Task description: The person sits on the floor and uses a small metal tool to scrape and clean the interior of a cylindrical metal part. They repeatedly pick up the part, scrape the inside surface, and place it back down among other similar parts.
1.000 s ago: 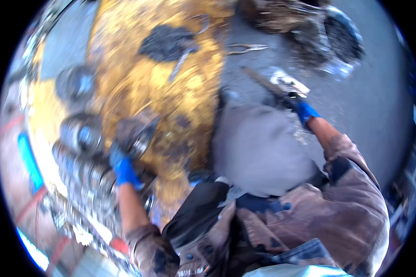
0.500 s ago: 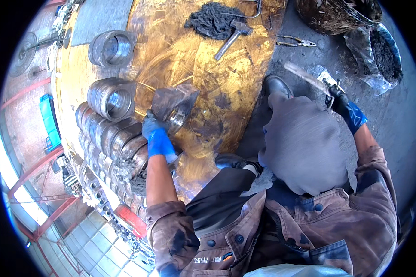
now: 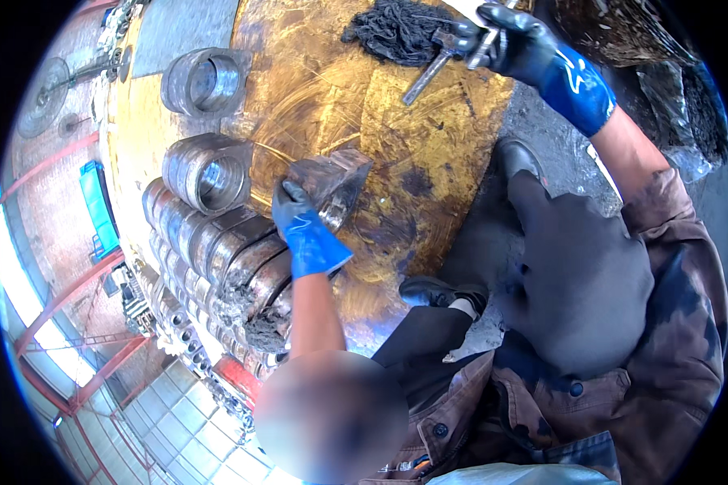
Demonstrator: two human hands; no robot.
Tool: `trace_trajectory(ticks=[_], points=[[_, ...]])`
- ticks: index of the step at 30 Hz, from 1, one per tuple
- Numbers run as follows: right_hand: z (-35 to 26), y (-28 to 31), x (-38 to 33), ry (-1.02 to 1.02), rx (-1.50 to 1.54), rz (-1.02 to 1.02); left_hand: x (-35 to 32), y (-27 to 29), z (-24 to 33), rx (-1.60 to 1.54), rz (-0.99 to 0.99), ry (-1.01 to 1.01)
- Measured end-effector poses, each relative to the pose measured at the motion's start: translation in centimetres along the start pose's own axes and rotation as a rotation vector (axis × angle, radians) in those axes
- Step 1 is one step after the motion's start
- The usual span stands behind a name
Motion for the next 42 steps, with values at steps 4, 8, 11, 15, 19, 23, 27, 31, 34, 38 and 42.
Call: trace_trajectory(ticks=[4,8,11,15,19,23,27,31,34,38,42], points=[[3.1,-4.4,5.1,-0.111,0.047,-0.081,-0.3,-1.8,0.6,0.151,0.188,-0.114],[5.9,-5.2,9.4,-0.243,-0.492,-0.193,-0.2,-2.2,-0.1,0.128,0.198,-0.147],[7.8,-7.1,8.2,-0.033,-1.115,-0.08,-0.3,-1.4,0.2,0.151,0.219,-0.147],[10.8,-8.0,5.0,-0.112,-1.338,-0.104,-0.2,-1.5,-0.4,0.138,0.229,-0.159],[13.4,-6.7,5.4,-0.353,-1.315,-0.13,0.1,-2.6,0.3,0.14,0.226,-0.192],[12.6,-10.2,4.0,-0.122,-2.03,-0.382,0.0,-2.0,0.0,0.144,0.253,-0.2],[13.6,-12.2,6.0,-0.767,-1.806,-0.17,-0.2,-1.7,0.0,0.152,0.246,-0.194],[14.7,-10.7,6.0,-0.692,-1.928,-0.448,0.0,-2.2,0.3,0.149,0.252,-0.207],[13.5,-10.2,8.5,-0.963,-1.557,-0.499,-0.1,-2.1,-0.3,0.171,0.264,-0.215],[14.7,-13.1,4.0,-0.24,-2.004,-0.403,-0.1,-2.0,0.5,0.215,0.253,-0.205],[15.8,-11.8,4.0,-0.057,-1.58,-0.287,0.1,-2.2,0.2,0.249,0.234,-0.2]])
Point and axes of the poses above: each hand's wrist, its own x-axis towards the middle knuckle, its own y-axis out of the back of the hand, z = x × y, the point moved 1 cm from there along x, towards the middle knuckle, and after that the axes turned 13 degrees about -x, right-handed, at the moved point
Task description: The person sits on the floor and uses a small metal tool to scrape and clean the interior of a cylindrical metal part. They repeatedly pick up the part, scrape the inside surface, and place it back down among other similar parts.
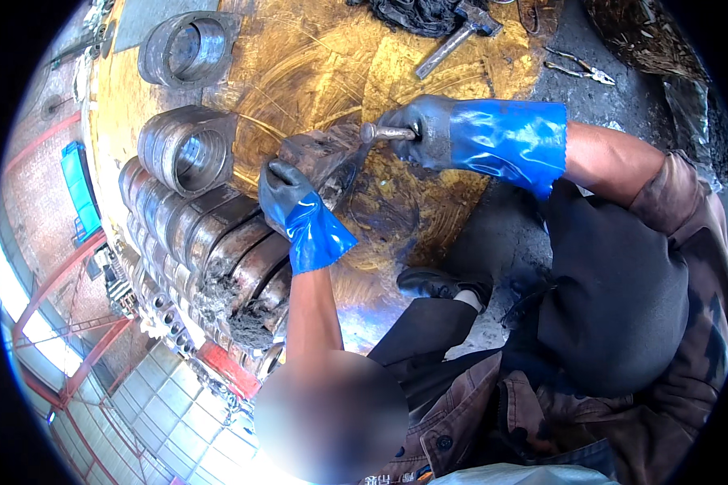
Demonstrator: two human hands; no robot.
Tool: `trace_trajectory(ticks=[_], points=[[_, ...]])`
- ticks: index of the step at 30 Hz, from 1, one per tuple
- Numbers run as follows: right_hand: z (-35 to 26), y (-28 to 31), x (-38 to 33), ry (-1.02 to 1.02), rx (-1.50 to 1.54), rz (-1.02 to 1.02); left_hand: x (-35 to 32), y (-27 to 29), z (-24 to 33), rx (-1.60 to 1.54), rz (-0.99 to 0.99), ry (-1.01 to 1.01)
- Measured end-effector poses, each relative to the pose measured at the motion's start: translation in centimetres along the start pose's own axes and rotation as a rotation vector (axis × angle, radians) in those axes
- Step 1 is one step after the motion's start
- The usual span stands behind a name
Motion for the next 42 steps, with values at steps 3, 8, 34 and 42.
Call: trace_trajectory(ticks=[3,8,34,42], points=[[0.2,-0.3,0.0,0.034,0.016,0.0,0.0,0.0,-0.4,0.044,-0.001,-0.005],[1.1,-0.6,0.7,0.041,0.008,-0.032,-0.3,0.3,-0.3,0.053,-0.012,0.026],[7.7,-2.6,1.7,-0.227,0.68,-0.108,-0.2,0.3,-1.3,0.022,0.055,-0.041],[6.6,-2.7,-0.3,0.016,-0.062,0.016,-0.3,0.0,-1.3,-0.011,0.011,-0.005]])
Point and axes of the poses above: each hand's wrist, its own x-axis towards the middle knuckle, its own y-axis out of the back of the hand, z = x × y, the point moved 1 cm from there along x, towards the middle knuckle, and after that the axes turned 13 degrees about -x, right-handed, at the moved point
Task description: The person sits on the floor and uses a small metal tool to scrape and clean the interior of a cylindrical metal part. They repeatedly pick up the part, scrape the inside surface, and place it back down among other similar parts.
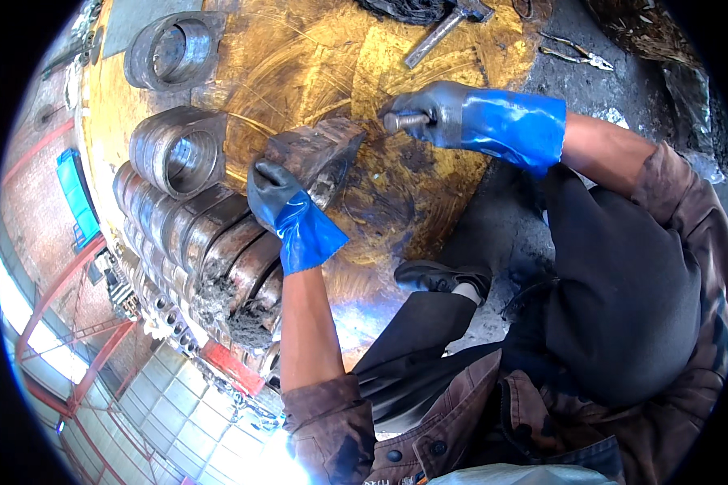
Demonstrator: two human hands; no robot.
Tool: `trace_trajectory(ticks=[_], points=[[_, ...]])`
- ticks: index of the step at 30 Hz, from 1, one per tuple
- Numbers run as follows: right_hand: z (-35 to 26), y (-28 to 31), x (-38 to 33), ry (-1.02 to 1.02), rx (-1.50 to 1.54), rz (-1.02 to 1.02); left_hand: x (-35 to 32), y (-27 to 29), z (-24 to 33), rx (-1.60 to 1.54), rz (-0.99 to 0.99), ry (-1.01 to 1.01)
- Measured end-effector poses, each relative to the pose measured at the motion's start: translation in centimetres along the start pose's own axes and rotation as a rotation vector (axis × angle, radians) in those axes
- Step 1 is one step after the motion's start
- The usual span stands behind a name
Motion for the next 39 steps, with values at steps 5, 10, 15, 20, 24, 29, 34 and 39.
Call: trace_trajectory(ticks=[5,10,15,20,24,29,34,39], points=[[-2.7,1.4,-0.8,0.005,-0.251,-0.08,0.2,-0.4,0.4,-0.033,0.04,-0.07],[-4.2,1.7,-0.5,-0.029,-0.274,-0.144,0.1,-0.6,0.1,-0.037,0.025,-0.047],[-2.9,-0.5,-0.1,0.037,-0.103,0.04,0.1,-0.3,0.8,-0.021,0.039,-0.056],[-0.1,-2.2,1.5,0.076,0.23,-0.043,0.3,-0.3,0.5,-0.004,0.072,-0.063],[3.5,-3.5,2.6,-0.141,0.675,-0.156,0.0,-0.2,0.2,0.02,0.018,-0.049],[6.6,-3.8,1.0,0.008,0.68,-0.032,0.3,-0.6,0.8,-0.019,0.026,-0.051],[4.0,-2.1,-1.2,0.098,0.209,-0.017,0.2,-0.2,0.0,-0.051,0.032,-0.038],[0.9,0.1,-1.8,0.066,-0.146,-0.045,0.1,-0.5,0.3,-0.08,0.026,-0.031]])
Point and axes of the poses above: each hand's wrist, its own x-axis towards the middle knuckle, its own y-axis out of the back of the hand, z = x × y, the point moved 1 cm from there along x, towards the middle knuckle, and after that the axes turned 13 degrees about -x, right-handed, at the moved point
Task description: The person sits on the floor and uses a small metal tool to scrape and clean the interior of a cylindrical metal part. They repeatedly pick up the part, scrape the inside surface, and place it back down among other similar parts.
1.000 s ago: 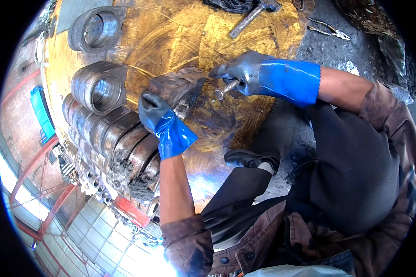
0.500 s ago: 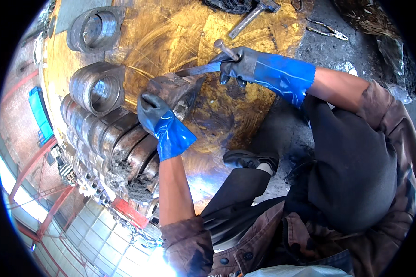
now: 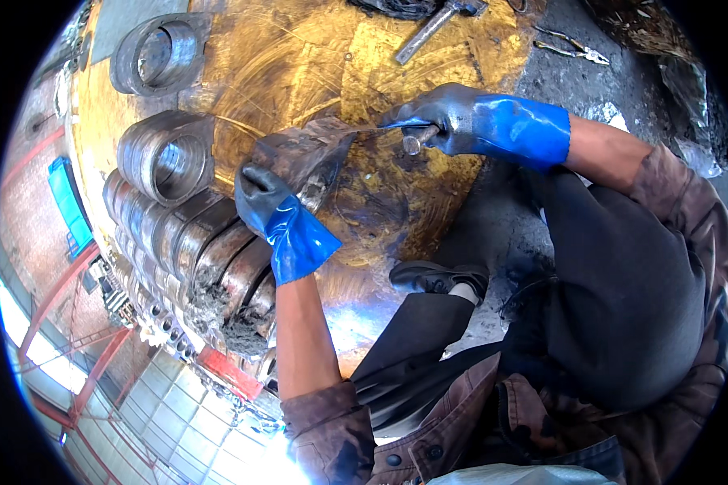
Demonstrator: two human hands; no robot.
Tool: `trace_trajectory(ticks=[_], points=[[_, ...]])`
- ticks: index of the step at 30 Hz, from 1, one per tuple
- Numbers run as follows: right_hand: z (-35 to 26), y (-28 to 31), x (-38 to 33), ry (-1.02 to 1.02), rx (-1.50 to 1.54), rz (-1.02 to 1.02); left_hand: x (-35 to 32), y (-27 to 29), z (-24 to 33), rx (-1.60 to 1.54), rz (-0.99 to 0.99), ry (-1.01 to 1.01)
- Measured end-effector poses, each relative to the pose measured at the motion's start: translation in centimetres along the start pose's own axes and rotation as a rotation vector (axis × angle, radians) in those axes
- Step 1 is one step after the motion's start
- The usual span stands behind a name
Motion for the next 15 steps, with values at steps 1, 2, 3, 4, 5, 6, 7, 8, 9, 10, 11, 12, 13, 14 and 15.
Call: trace_trajectory(ticks=[1,2,3,4,5,6,7,8,9,10,11,12,13,14,15], points=[[-0.4,0.6,0.0,-0.005,-0.024,-0.015,0.0,0.0,0.0,0.001,-0.005,0.006],[-1.0,1.1,0.2,-0.009,-0.026,-0.028,0.0,0.1,0.0,0.006,-0.009,0.013],[-1.3,1.6,0.3,-0.002,-0.007,-0.058,0.0,0.2,0.0,0.01,-0.013,0.019],[-1.6,2.2,0.5,0.004,0.012,-0.087,-0.1,0.2,0.0,0.013,-0.015,0.023],[-1.6,2.4,0.5,0.008,0.03,-0.115,0.0,0.1,0.0,0.012,-0.017,0.026],[-1.3,1.9,0.7,0.026,0.006,-0.065,0.0,0.0,0.0,0.012,-0.02,0.029],[-0.7,0.9,1.0,0.045,-0.018,-0.016,0.0,0.0,0.1,0.01,-0.024,0.032],[-0.8,0.6,1.3,0.066,-0.042,0.031,-0.1,0.0,0.0,0.011,-0.027,0.039],[-0.7,0.5,1.4,0.066,-0.053,0.023,-0.2,0.0,0.0,0.012,-0.029,0.045],[-0.7,0.3,1.5,0.066,-0.064,0.015,-0.2,0.0,-0.2,0.021,-0.024,0.03],[-0.7,0.1,1.5,0.066,-0.075,0.006,-0.2,0.0,-0.4,0.03,-0.018,0.014],[-0.8,-0.1,1.5,0.094,-0.061,0.049,-0.2,0.0,-0.5,0.04,-0.013,-0.001],[-0.8,-0.3,1.5,0.122,-0.047,0.095,-0.1,0.2,-0.4,0.047,-0.016,0.003],[-0.7,-0.7,1.4,0.148,-0.034,0.14,-0.1,0.2,-0.3,0.051,-0.023,0.008],[-0.4,-1.1,1.6,0.139,0.091,0.101,-0.1,0.2,-0.2,0.055,-0.028,0.012]])
Point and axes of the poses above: each hand's wrist, its own x-axis towards the middle knuckle, its own y-axis out of the back of the hand, z = x × y, the point moved 1 cm from there along x, towards the middle knuckle, and after that the axes turned 13 degrees about -x, right-handed, at the moved point
